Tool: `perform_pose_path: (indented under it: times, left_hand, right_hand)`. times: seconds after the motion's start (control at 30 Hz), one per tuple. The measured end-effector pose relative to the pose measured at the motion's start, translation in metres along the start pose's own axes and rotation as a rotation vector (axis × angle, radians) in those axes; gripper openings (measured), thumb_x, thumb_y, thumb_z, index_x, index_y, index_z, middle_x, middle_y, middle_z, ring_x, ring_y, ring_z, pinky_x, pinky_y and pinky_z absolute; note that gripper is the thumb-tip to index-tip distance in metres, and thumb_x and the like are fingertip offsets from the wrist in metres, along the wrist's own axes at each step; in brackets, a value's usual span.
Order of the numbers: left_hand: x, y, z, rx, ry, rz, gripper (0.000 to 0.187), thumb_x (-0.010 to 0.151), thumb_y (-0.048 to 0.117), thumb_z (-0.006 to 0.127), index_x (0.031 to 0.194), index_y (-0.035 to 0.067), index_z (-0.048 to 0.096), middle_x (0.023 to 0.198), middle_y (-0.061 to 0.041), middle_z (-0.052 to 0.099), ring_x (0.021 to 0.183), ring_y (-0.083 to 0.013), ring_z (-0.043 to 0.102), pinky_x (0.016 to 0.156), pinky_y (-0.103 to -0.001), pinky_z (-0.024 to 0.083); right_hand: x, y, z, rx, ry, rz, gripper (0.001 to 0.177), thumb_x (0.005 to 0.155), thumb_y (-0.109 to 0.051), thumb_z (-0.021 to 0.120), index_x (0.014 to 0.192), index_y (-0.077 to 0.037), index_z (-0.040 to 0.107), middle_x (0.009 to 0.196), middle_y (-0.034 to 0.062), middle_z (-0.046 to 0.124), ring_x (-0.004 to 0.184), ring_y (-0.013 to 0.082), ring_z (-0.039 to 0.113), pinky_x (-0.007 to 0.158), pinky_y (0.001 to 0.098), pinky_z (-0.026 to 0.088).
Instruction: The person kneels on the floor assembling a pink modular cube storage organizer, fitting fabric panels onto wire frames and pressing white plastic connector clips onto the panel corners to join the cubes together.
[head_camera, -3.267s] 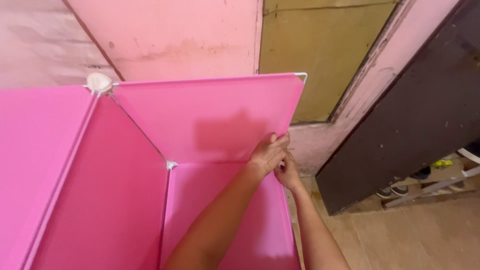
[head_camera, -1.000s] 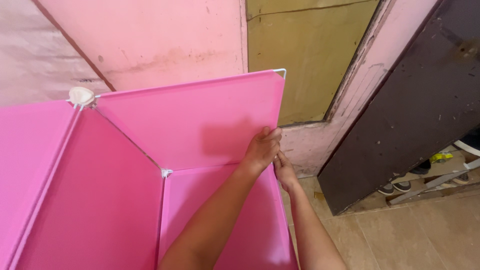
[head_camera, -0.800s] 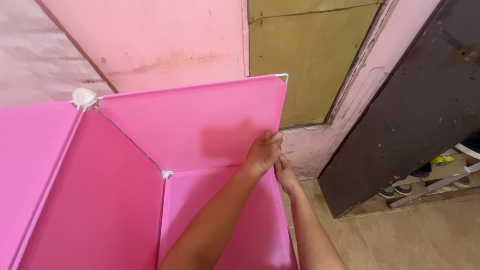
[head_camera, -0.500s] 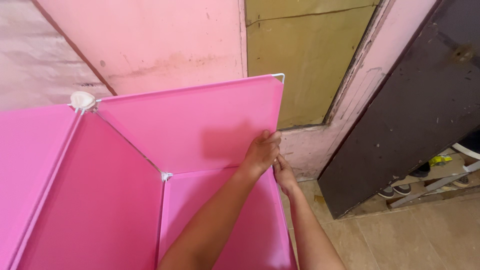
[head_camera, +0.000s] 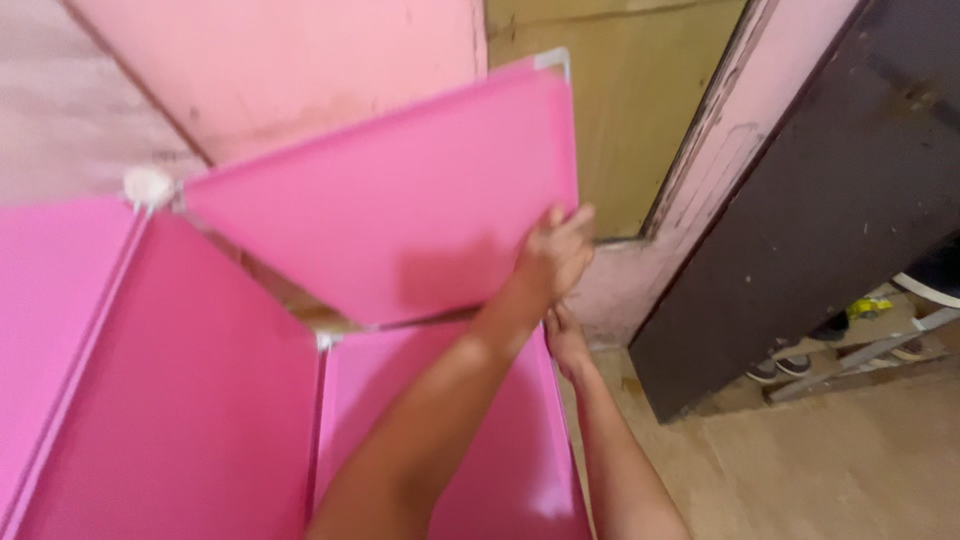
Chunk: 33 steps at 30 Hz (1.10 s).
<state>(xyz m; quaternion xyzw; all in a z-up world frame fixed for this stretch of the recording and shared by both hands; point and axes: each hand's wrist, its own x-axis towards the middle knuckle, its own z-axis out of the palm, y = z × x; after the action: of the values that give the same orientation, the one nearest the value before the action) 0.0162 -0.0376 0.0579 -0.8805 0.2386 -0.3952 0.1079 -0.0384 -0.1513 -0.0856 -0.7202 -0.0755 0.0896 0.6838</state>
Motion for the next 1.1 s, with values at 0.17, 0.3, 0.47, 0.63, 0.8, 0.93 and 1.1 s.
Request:
perform_pose_path:
  times: [0.17, 0.3, 0.47, 0.63, 0.8, 0.93, 1.1]
  left_hand:
    - [0.017, -0.019, -0.047, -0.062, -0.108, 0.059, 0.018, 0.087, 0.026, 0.057, 0.071, 0.018, 0.063, 0.082, 0.000, 0.062, 0.105, -0.0182, 0.052, 0.092, -0.036, 0.038]
    - [0.005, -0.021, -0.055, -0.017, -0.151, 0.101, 0.018, 0.079, 0.024, 0.059, 0.064, 0.023, 0.069, 0.084, 0.004, 0.067, 0.117, -0.0151, 0.051, 0.101, -0.034, 0.036]
    - [-0.014, -0.022, -0.044, -0.068, -0.208, 0.115, 0.022, 0.081, 0.023, 0.060, 0.062, 0.026, 0.070, 0.084, 0.007, 0.068, 0.121, -0.0109, 0.050, 0.107, -0.034, 0.031]
    - [-0.041, -0.017, -0.004, -0.061, -0.241, 0.040, 0.020, 0.087, 0.019, 0.053, 0.070, 0.026, 0.060, 0.086, 0.006, 0.059, 0.110, -0.0085, 0.048, 0.107, -0.029, 0.030]
    - [-0.055, -0.010, 0.045, -0.070, -0.170, -0.020, 0.013, 0.091, 0.013, 0.046, 0.083, 0.023, 0.050, 0.088, 0.004, 0.048, 0.105, -0.0081, 0.047, 0.105, -0.027, 0.030]
    - [-0.055, -0.012, 0.055, 0.546, -0.243, 0.059, 0.014, 0.097, 0.012, 0.042, 0.088, 0.020, 0.049, 0.089, 0.002, 0.044, 0.098, -0.0096, 0.047, 0.101, -0.024, 0.034]
    - [-0.057, -0.006, 0.042, 3.029, -0.161, 0.423, 0.015, 0.105, 0.006, 0.042, 0.094, 0.016, 0.045, 0.091, 0.001, 0.040, 0.076, -0.0120, 0.044, 0.066, -0.024, 0.041]
  right_hand:
    - [0.015, -0.013, 0.010, -0.030, 0.029, -0.047, 0.043, 0.106, -0.020, 0.049, 0.146, -0.005, 0.051, 0.143, 0.0082, 0.060, 0.129, 0.0154, 0.053, 0.108, 0.0302, 0.040]
    - [0.013, -0.011, 0.010, 0.012, 0.024, 0.026, 0.040, 0.107, -0.022, 0.048, 0.142, -0.006, 0.058, 0.132, 0.0090, 0.069, 0.118, 0.0169, 0.060, 0.103, 0.0305, 0.046]
    - [0.013, -0.011, 0.007, 0.098, -0.003, 0.126, 0.038, 0.109, -0.024, 0.048, 0.140, -0.007, 0.062, 0.124, 0.0113, 0.068, 0.104, 0.0174, 0.056, 0.094, 0.0316, 0.048]
    - [0.013, -0.010, 0.008, 0.066, 0.018, 0.066, 0.036, 0.108, -0.024, 0.049, 0.137, -0.008, 0.061, 0.122, 0.0048, 0.069, 0.107, 0.0127, 0.059, 0.094, 0.0286, 0.048]
    - [0.008, -0.010, 0.005, 0.079, -0.022, 0.056, 0.034, 0.108, -0.025, 0.047, 0.133, -0.007, 0.063, 0.116, 0.0057, 0.070, 0.102, 0.0130, 0.059, 0.091, 0.0290, 0.049]
    - [0.012, -0.014, 0.007, 0.105, -0.033, 0.074, 0.035, 0.109, -0.027, 0.047, 0.131, -0.007, 0.064, 0.113, 0.0057, 0.069, 0.098, 0.0126, 0.057, 0.088, 0.0293, 0.050]
    - [0.014, -0.011, 0.007, 0.086, 0.018, 0.133, 0.038, 0.107, -0.029, 0.049, 0.137, -0.009, 0.061, 0.117, 0.0033, 0.070, 0.101, 0.0114, 0.058, 0.090, 0.0278, 0.050]
